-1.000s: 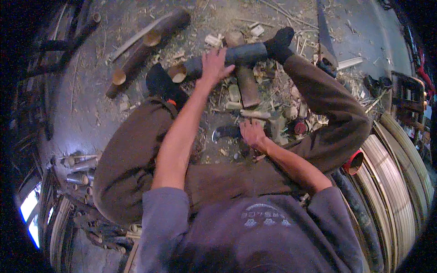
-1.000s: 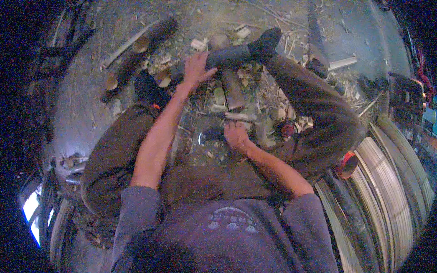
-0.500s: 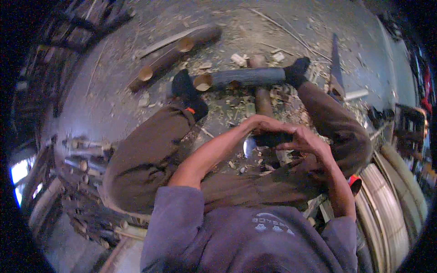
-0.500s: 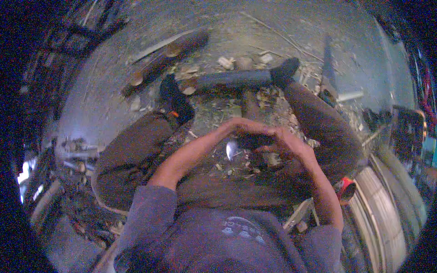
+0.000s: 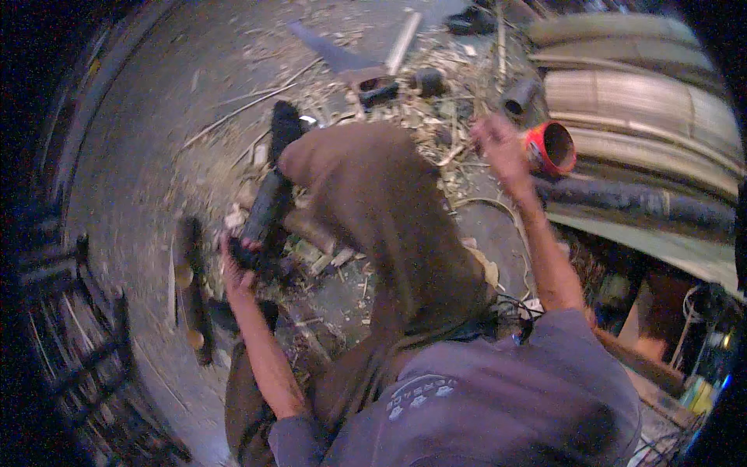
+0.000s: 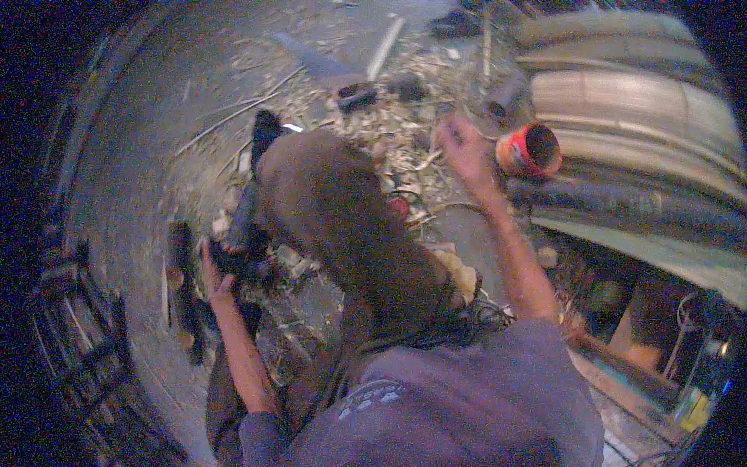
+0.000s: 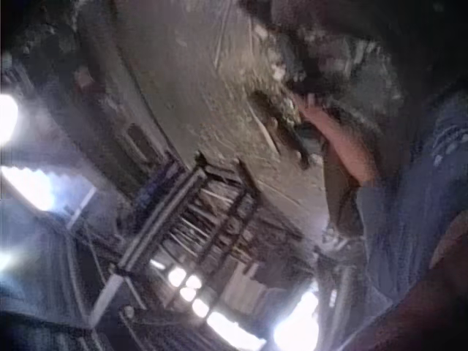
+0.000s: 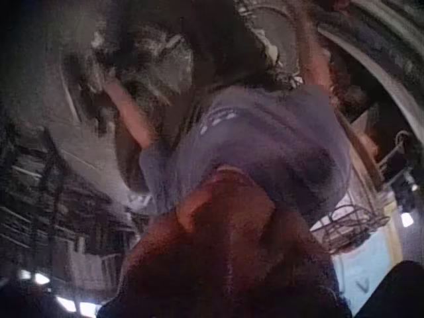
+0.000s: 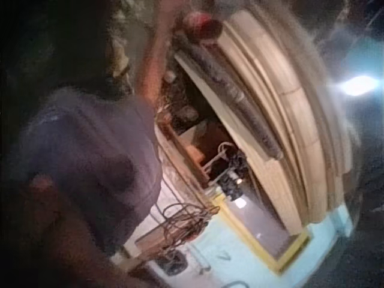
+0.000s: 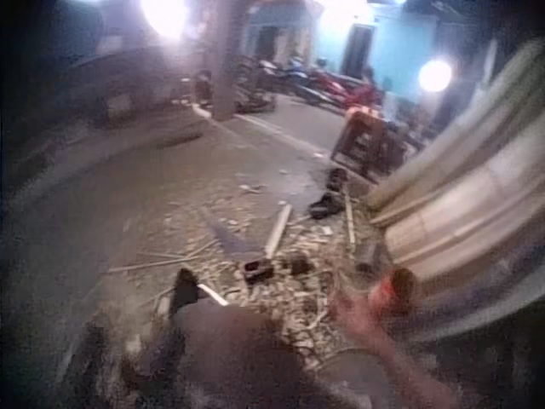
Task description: The person sits on the floor and uses a knife to carve the inside of a short wooden cylinder, then uses a mallet and chisel to further shape the interior. The person repeatedly removes wood shavings by hand.
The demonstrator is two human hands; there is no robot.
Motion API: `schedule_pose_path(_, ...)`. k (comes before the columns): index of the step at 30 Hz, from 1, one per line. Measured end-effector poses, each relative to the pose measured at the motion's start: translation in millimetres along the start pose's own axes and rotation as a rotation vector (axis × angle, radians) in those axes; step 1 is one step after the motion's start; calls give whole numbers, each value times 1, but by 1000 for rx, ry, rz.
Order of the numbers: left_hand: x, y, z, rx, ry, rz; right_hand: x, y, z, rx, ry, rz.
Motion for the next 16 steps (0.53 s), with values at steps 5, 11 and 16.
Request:
schedule_pose_path(5,-41,52,11,68,-541,-576,-91,139,-77,305,94,-280)
schedule_pose_path(11,-101,45,57,-177,-489,-429,-107,199,-131,576,205,-150)
schedule_pose_path(16,-90,41,39,-158,-458,-301,-57,178,-198,1054,293,-207)
Point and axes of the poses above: each hand's wrist, its own y-axis away from the middle knuckle, its own z-axis out of the back of the hand, x = y × z, the point moved 4 cm from there along -y, towards the middle knuckle, and after that the axes turned 2 degrees about z, right-handed, at the moved point
